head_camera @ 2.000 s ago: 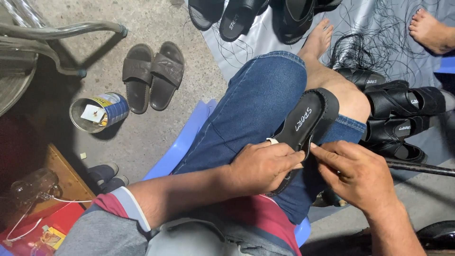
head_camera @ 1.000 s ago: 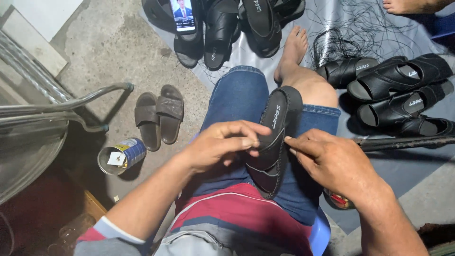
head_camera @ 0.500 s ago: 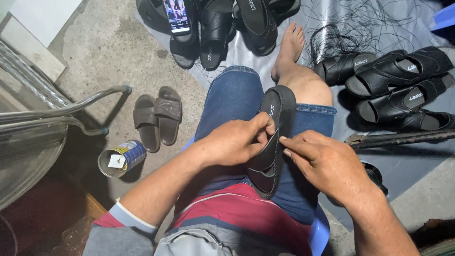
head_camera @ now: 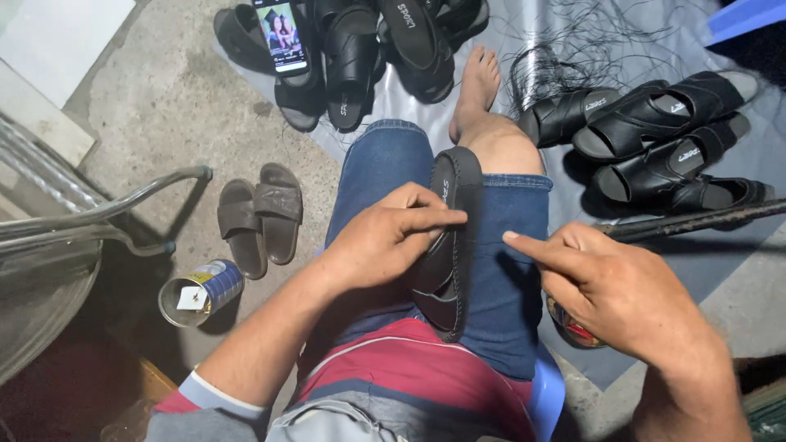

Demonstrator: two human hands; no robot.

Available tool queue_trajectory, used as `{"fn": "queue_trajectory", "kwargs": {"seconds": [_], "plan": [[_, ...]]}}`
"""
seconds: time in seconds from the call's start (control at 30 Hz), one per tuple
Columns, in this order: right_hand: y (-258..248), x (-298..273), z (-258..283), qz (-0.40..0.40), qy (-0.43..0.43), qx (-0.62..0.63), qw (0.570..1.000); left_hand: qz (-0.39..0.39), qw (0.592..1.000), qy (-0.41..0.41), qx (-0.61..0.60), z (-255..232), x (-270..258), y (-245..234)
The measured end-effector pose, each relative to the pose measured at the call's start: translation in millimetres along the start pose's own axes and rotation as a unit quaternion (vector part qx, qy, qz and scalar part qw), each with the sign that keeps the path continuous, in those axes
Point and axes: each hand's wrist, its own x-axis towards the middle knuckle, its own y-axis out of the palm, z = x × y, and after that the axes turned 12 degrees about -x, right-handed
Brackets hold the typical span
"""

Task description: A person is hand-stitching the sole of a black sandal using a stitching awl and thread to repair it.

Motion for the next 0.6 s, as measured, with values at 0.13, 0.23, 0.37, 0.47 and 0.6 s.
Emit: {"fn": "queue_trajectory", "kwargs": {"seconds": [0.13,0.23,0.37,0.47,0.6], "plan": [[1,-1,4,0.011,0.005,0.013,1.0,-0.01,0.994,-0.014,0.109,-19,1,11],[2,-1,7,0.001,-0.024,0.018,1.0,-0.024,0.979,0.048,0.197,-13,3,22],[26,11,18,-0.006,0.049,0.11,0.993,-0.038,0.989,0.016,0.145,-10,3,23],[47,23,36,-0.148,0.064,0.231,0.96,-0.06,0.99,0.029,0.125,-4,-3,23],[47,25,44,-0.186,-0.033,0.265,0.946,-0.09,0.987,0.083,0.105,3,-18,23]]}}
